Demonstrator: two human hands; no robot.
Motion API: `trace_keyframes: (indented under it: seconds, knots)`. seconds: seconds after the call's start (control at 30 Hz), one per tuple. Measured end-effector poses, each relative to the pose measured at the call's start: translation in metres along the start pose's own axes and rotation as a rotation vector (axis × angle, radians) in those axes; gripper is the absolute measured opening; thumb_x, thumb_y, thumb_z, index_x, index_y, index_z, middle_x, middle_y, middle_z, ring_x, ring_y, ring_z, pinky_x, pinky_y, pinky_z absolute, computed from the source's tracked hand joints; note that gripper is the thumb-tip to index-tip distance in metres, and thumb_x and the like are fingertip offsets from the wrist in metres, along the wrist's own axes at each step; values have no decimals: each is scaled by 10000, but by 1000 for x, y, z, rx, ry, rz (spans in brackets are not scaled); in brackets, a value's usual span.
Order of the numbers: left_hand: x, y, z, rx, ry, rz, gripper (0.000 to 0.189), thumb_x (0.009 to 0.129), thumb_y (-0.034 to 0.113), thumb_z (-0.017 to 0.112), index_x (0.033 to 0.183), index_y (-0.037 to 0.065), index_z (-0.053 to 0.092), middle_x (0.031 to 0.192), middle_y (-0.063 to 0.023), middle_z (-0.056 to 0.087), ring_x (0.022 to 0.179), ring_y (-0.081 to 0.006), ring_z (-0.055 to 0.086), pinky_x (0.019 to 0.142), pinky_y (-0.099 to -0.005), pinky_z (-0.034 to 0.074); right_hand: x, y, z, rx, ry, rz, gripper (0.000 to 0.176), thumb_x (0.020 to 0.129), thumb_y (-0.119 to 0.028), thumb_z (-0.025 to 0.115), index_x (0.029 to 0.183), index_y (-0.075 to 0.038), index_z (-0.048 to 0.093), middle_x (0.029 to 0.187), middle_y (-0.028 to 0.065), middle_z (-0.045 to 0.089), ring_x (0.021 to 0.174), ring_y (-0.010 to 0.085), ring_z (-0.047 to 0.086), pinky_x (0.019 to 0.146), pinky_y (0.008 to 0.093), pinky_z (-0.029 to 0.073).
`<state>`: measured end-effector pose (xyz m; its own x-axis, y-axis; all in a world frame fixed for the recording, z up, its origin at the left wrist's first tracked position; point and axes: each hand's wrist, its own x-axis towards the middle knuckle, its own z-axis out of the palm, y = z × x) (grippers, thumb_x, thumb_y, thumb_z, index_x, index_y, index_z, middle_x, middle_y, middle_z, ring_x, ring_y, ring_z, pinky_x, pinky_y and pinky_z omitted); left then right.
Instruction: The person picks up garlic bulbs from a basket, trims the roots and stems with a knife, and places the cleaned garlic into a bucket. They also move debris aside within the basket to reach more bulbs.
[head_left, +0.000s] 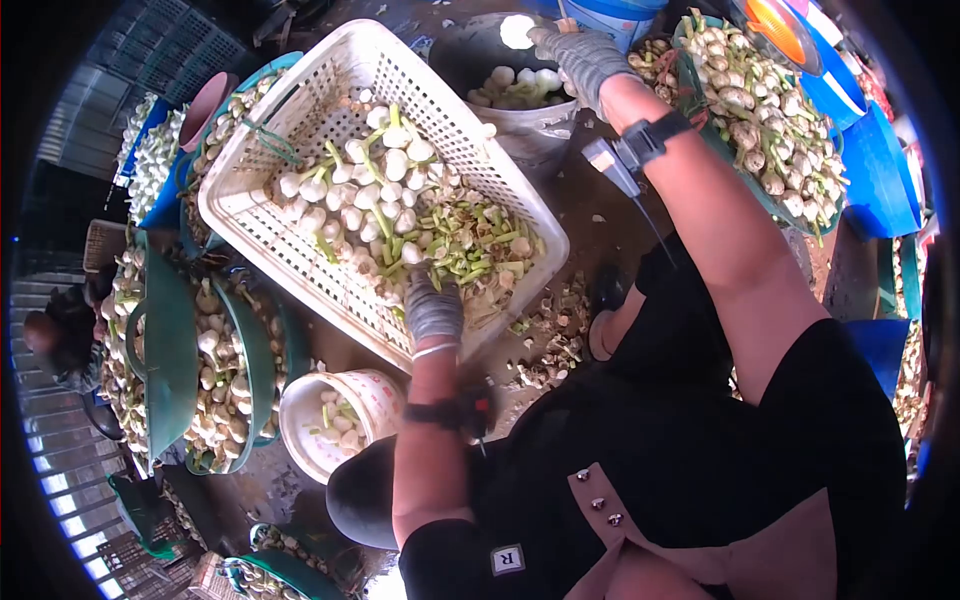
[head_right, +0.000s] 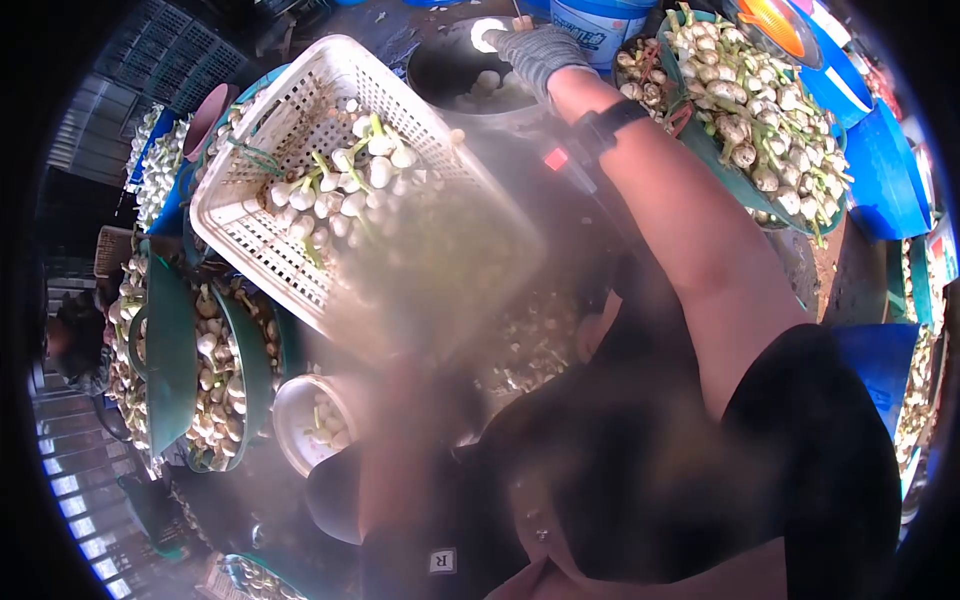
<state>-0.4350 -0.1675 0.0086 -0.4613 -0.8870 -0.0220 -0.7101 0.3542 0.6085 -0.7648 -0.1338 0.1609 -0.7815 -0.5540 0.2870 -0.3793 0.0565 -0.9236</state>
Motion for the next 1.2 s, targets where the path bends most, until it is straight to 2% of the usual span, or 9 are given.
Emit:
trace_keyframes:
  seconds: [0.13, 0.2, 0.27, 0.33, 0.47, 0.67, 0.77, 0.87, 1.2]
  knots:
    - [60, -43, 16, 223, -54, -134, 398, 856, 268, 572, 1213, 91, 562, 1223, -194, 559, 1144, -344, 538, 947, -438, 436, -61, -55, -8, 296, -209, 639, 301, 831, -385, 688, 972, -120, 668, 586, -14, 532, 385, 54, 373, 318, 197, 214]
    - [79, -36, 13, 340, -142, -158, 408, 861, 290, 565, 1223, 101, 559, 1236, -179, 559, 1150, -332, 538, 951, -437, 435, -101, -70, -7, 347, -358, 566, 299, 847, -281, 691, 1031, -49, 649, 867, 56, 687, 405, 36, 403, 340, 188, 286]
    - [91, -34, 18, 461, -240, -163, 418, 865, 312, 558, 1233, 112, 557, 1248, -164, 558, 1156, -320, 538, 955, -437, 434, -130, -24, 9, 490, -440, 233, 311, 896, -263, 638, 1076, -10, 622, 905, 60, 678, 703, 102, 614, 683, 229, 499]
    - [101, -42, 33, 711, -218, -128, 397, 886, 299, 535, 1250, 140, 545, 1267, -135, 554, 1190, -292, 520, 975, -417, 425, -144, -24, 8, 413, -596, 453, 321, 891, -254, 649, 1091, -6, 617, 917, 71, 676, 820, 136, 638, 798, 281, 504]
    - [129, -99, 85, 568, -210, -247, 371, 917, 225, 492, 1284, 180, 514, 1374, -92, 470, 1255, -242, 473, 1081, -400, 312, -165, 21, 34, 541, -558, 454, 298, 878, -225, 666, 1081, -12, 617, 866, 59, 678, 801, 115, 640, 781, 293, 510]
    - [91, -58, 50, 470, -380, -140, 384, 914, 309, 494, 1273, 180, 526, 1305, -127, 525, 1265, -316, 432, 1088, -466, 281, -148, 21, 41, -519, -945, 224, 388, 832, -398, 664, 1015, -58, 618, 819, 138, 667, 763, 287, 660, 737, 372, 517]
    - [65, -194, 135, 520, -200, 583, 397, 931, 320, 463, 1267, 131, 556, 1267, -130, 563, 1214, -337, 484, 1075, -462, 305, -157, 33, 40, -543, -974, -46, 316, 808, -369, 633, 966, -96, 616, 811, 152, 650, 755, 343, 640, 693, 444, 503]
    - [38, -80, 47, 104, -214, 613, 367, 925, 274, 487, 1233, 95, 574, 1225, -129, 589, 1150, -336, 528, 1054, -445, 334, -171, 38, 37, -541, -956, -243, 259, 788, -311, 630, 946, -106, 616, 787, 134, 650, 738, 330, 646, 676, 456, 499]
    - [-9, -88, 37, 402, 25, 595, 328, 885, 203, 550, 1193, 95, 580, 1186, -117, 586, 1103, -314, 536, 972, -439, 376, -201, 12, 30, -494, -965, -280, 189, 780, -240, 611, 927, -123, 621, 741, 122, 646, 708, 337, 643, 649, 461, 496]
